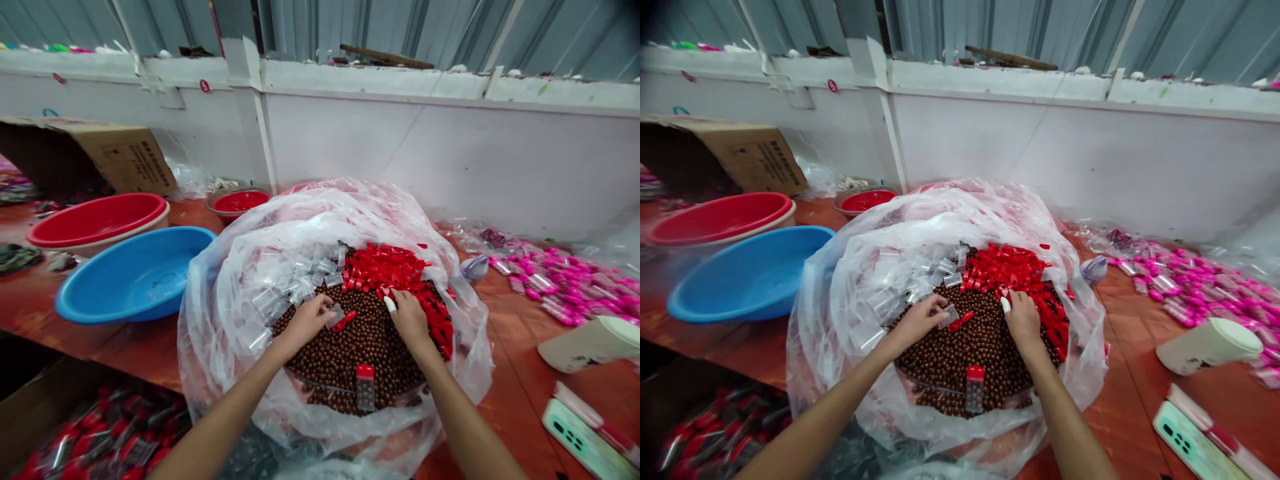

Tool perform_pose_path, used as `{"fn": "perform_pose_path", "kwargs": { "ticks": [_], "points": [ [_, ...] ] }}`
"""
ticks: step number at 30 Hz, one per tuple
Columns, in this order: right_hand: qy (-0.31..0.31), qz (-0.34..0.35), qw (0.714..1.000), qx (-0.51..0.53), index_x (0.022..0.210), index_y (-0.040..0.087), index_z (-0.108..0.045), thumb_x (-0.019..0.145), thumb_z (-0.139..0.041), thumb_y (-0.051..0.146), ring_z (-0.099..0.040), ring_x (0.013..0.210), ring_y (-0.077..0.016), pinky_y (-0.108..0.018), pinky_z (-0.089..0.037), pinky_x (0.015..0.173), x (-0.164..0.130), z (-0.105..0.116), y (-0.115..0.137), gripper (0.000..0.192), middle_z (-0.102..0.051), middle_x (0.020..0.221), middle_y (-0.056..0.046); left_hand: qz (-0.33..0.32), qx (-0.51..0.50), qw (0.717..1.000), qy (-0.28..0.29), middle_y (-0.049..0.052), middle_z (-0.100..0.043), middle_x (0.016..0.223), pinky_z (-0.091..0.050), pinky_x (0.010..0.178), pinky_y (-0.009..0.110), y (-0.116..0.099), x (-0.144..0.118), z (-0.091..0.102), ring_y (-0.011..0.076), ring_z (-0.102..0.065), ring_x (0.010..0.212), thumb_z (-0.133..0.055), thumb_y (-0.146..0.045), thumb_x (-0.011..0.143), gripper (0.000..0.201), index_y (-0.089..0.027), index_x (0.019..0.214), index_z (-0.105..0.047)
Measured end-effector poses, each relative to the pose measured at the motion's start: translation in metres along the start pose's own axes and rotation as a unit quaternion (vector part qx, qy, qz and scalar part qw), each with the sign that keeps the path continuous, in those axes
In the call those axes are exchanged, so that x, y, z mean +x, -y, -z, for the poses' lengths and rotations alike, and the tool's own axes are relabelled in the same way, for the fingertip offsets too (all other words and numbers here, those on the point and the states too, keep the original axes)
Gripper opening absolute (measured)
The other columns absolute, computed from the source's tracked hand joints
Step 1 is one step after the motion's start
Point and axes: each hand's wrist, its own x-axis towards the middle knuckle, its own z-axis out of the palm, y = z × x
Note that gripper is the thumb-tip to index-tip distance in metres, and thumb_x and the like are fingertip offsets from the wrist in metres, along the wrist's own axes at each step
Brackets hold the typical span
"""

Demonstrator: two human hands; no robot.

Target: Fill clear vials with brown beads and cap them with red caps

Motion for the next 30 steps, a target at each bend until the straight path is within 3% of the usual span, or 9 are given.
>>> {"fn": "perform_pose_path", "kwargs": {
  "ticks": [4, 8, 10, 12, 16, 19, 21, 26, 30],
  "points": [
    [0.034, -0.015, 0.999, 0.013, 0.11, 0.017, -0.06, 0.08, -0.049, 0.019, -0.056, 0.09, -0.0246, -0.041, -0.044, 0.083, 0.007, -0.007, -0.002, 0.032, -0.064, 0.092, -0.011, 0.058, -0.004, 0.995, 0.08, 0.001, -0.065, 0.068, -0.035, 0.059, 0.023, 0.001, -0.018, -0.025, 0.0166, -0.056, 0.063, -0.06, -0.028, 0.068, 0.014, -0.02, 0.077, -0.068],
    [0.031, -0.04, 0.998, 0.045, 0.12, 0.017, -0.053, 0.085, -0.044, 0.025, -0.055, 0.1, -0.0237, -0.041, -0.042, 0.089, -0.004, 0.0, 0.002, 0.037, -0.061, 0.109, -0.012, 0.065, -0.018, 0.996, 0.064, 0.002, -0.067, 0.068, -0.035, 0.062, 0.025, -0.001, -0.009, -0.054, 0.0177, -0.056, 0.063, -0.06, -0.025, 0.066, 0.013, -0.019, 0.071, -0.07],
    [0.014, -0.085, 0.988, 0.125, 0.123, 0.019, -0.05, 0.085, -0.044, 0.029, -0.053, 0.105, -0.0231, -0.041, -0.042, 0.09, -0.016, 0.009, 0.005, 0.04, -0.058, 0.117, -0.01, 0.067, -0.026, 0.996, 0.06, 0.004, -0.068, 0.07, -0.037, 0.064, 0.026, -0.004, 0.001, -0.067, 0.0187, -0.057, 0.064, -0.06, -0.026, 0.067, 0.014, -0.019, 0.072, -0.07],
    [0.005, -0.163, 0.953, 0.255, 0.126, 0.02, -0.048, 0.083, -0.047, 0.033, -0.057, 0.099, -0.0229, -0.039, -0.047, 0.081, -0.032, 0.019, 0.007, 0.045, -0.059, 0.115, -0.009, 0.07, -0.037, 0.995, 0.058, 0.004, -0.069, 0.072, -0.038, 0.067, 0.027, -0.007, 0.01, -0.077, 0.0196, -0.058, 0.067, -0.06, -0.026, 0.067, 0.014, -0.019, 0.073, -0.071],
    [0.008, -0.304, 0.819, 0.485, 0.129, 0.024, -0.044, 0.076, -0.058, 0.035, -0.061, 0.069, -0.0154, -0.026, -0.049, 0.054, -0.064, 0.037, 0.012, 0.056, -0.065, 0.097, -0.005, 0.08, -0.071, 0.993, 0.045, 0.005, -0.07, 0.078, -0.041, 0.075, 0.029, -0.01, 0.02, -0.094, 0.0207, -0.06, 0.074, -0.062, -0.024, 0.066, 0.017, -0.018, 0.079, -0.071],
    [0.005, -0.349, 0.721, 0.599, 0.126, 0.028, -0.047, 0.07, -0.067, 0.031, -0.062, 0.071, -0.0126, -0.021, -0.048, 0.055, -0.08, 0.044, 0.015, 0.06, -0.065, 0.098, -0.002, 0.085, -0.11, 0.99, 0.029, 0.006, -0.069, 0.088, -0.041, 0.081, 0.031, -0.008, 0.021, -0.103, 0.0213, -0.06, 0.083, -0.063, -0.022, 0.067, 0.023, -0.015, 0.088, -0.07],
    [0.004, -0.366, 0.675, 0.641, 0.123, 0.03, -0.049, 0.067, -0.07, 0.027, -0.062, 0.075, -0.0122, -0.02, -0.049, 0.058, -0.088, 0.045, 0.015, 0.06, -0.065, 0.098, -0.001, 0.091, -0.139, 0.986, 0.019, 0.008, -0.069, 0.093, -0.041, 0.084, 0.032, -0.006, 0.021, -0.108, 0.0216, -0.06, 0.087, -0.063, -0.022, 0.067, 0.027, -0.014, 0.092, -0.069],
    [0.01, -0.385, 0.618, 0.685, 0.118, 0.031, -0.053, 0.067, -0.07, 0.022, -0.061, 0.076, -0.0117, -0.021, -0.05, 0.061, -0.095, 0.046, 0.018, 0.054, -0.066, 0.099, -0.001, 0.113, -0.223, 0.968, 0.022, 0.01, -0.067, 0.098, -0.044, 0.085, 0.034, -0.006, 0.017, -0.11, 0.0214, -0.061, 0.089, -0.062, -0.019, 0.069, 0.03, -0.01, 0.097, -0.067],
    [0.029, -0.39, 0.603, 0.695, 0.118, 0.03, -0.053, 0.068, -0.068, 0.021, -0.06, 0.075, -0.0119, -0.023, -0.049, 0.061, -0.094, 0.049, 0.026, 0.053, -0.064, 0.106, -0.002, 0.148, -0.326, 0.933, 0.049, 0.011, -0.067, 0.099, -0.05, 0.076, 0.034, -0.012, 0.007, -0.1, 0.0194, -0.063, 0.083, -0.061, -0.021, 0.073, 0.033, -0.01, 0.103, -0.064]
  ]
}}
